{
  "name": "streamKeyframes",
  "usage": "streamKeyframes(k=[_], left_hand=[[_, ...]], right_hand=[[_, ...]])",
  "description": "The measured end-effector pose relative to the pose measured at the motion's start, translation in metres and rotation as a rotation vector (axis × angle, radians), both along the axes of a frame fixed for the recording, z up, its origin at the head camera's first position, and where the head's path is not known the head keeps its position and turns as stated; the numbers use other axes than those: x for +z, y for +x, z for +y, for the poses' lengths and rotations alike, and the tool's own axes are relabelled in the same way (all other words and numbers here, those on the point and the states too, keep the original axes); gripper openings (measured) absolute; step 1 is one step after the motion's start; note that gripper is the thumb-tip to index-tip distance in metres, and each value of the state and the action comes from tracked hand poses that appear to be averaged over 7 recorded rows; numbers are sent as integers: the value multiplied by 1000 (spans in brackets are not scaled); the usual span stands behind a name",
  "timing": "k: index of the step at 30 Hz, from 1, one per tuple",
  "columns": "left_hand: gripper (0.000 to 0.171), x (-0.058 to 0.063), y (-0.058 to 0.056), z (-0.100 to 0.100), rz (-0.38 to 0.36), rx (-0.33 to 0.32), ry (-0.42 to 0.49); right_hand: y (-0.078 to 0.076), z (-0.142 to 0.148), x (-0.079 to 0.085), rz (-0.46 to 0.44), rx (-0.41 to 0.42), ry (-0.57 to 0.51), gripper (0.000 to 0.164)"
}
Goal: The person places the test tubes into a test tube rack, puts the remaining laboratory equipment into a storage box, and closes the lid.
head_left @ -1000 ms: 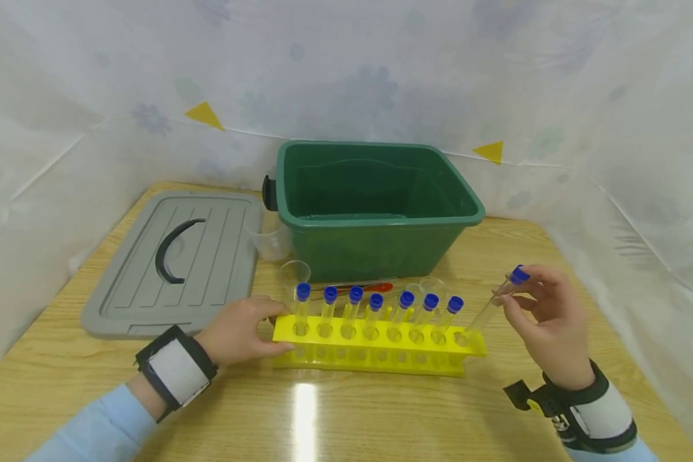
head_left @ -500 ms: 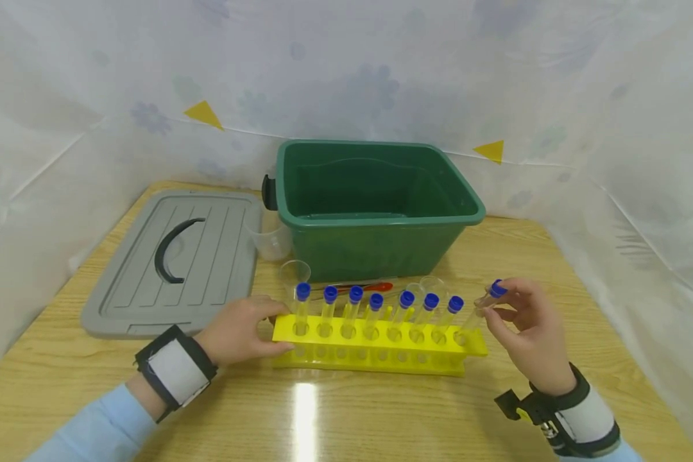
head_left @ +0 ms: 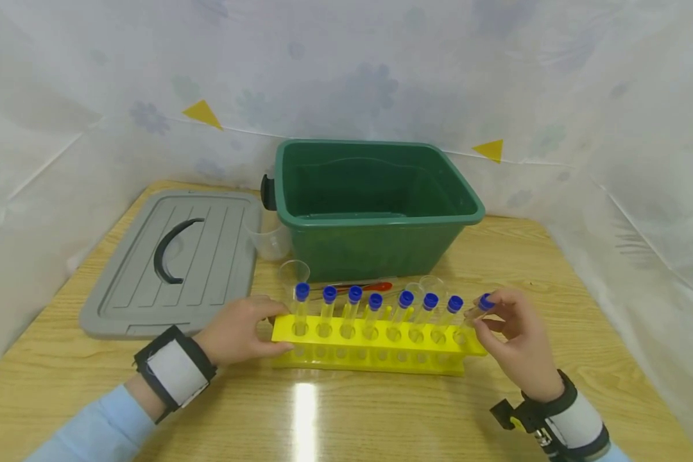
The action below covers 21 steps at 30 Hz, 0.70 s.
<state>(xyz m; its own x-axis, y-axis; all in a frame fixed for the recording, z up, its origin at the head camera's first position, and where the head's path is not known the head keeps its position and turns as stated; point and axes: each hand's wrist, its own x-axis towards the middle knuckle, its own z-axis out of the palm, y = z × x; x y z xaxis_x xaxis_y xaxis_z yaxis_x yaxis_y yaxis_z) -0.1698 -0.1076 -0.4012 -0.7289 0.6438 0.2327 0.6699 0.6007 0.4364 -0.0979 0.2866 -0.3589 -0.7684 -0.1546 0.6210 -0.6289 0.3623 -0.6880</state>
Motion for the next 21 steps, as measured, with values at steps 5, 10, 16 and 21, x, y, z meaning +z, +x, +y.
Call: streamKeyframes(k=[5,10,16,21], left_hand=[[37,0,0,0,7,-7,4],[37,1,1,-1,-2,-1,1],[39,1,1,-1,-15,18,-10],[39,1,1,1,-2,8,-10]], right_hand=[[3,-3,-4,10,-88,61,45],[4,-6,-6,24,-95,91,46],[5,-8,-10,41,-128,140,47],[6,-6,-15,41,-87,88,56]])
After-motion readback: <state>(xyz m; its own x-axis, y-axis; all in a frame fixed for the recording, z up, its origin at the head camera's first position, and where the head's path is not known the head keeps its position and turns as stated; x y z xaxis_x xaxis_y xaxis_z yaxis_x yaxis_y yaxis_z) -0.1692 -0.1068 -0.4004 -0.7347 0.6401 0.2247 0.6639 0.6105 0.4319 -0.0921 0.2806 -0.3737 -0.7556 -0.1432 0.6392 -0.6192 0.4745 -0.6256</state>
